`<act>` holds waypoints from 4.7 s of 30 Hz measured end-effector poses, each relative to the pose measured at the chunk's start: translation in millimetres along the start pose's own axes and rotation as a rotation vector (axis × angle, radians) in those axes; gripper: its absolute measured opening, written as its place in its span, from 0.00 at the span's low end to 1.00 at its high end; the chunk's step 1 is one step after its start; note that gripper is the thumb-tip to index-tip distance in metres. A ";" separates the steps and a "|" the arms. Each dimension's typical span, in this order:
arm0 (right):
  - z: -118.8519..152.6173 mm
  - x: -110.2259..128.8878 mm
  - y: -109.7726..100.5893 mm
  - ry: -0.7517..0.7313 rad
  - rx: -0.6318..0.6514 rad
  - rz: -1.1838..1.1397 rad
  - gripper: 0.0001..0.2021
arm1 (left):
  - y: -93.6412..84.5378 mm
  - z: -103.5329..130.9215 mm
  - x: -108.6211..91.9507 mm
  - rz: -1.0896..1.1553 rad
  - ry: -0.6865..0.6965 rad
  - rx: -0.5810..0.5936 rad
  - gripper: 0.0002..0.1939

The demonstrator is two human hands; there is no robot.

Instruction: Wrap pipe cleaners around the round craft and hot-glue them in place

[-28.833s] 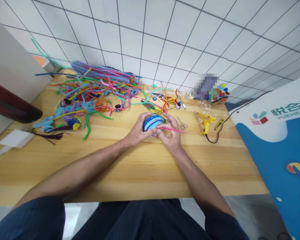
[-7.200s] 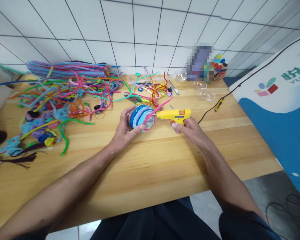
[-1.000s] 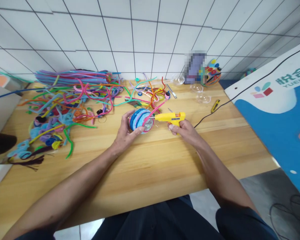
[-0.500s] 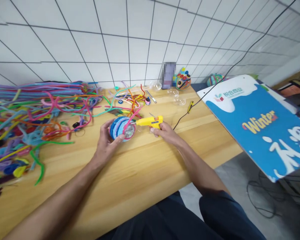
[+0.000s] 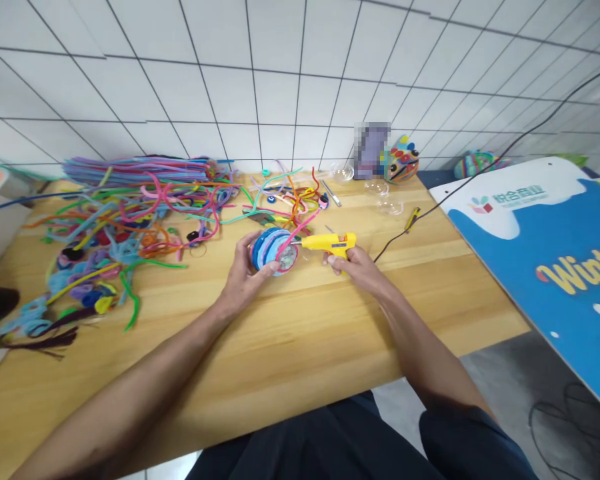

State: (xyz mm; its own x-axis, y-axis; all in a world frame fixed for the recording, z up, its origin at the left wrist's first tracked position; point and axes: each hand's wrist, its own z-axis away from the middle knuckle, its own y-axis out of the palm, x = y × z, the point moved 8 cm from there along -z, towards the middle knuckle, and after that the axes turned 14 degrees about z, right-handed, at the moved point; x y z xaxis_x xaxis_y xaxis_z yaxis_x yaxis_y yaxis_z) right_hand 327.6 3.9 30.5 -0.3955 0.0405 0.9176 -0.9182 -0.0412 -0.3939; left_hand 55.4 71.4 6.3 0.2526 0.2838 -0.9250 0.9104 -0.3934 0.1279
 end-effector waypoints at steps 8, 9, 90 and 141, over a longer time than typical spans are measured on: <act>1.4 1.4 2.3 -0.025 0.023 -0.008 0.17 | 0.7 -0.2 1.8 0.026 -0.012 -0.007 0.44; 1.4 1.0 2.7 -0.018 0.021 -0.009 0.17 | 0.3 0.2 2.4 0.027 -0.017 -0.009 0.44; 1.8 -1.2 4.4 -0.005 0.007 0.047 0.16 | 5.3 1.5 -1.0 0.020 0.000 0.001 0.45; 1.7 6.3 5.7 -0.026 0.021 0.085 0.17 | 4.1 1.0 3.1 0.040 0.001 0.005 0.46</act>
State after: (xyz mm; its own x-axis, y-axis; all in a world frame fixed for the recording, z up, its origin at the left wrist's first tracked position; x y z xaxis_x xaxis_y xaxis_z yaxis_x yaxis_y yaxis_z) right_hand 320.0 2.2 34.2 -0.4710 0.0098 0.8821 -0.8806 -0.0646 -0.4695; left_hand 59.6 69.7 3.6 0.2886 0.2685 -0.9190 0.8981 -0.4086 0.1626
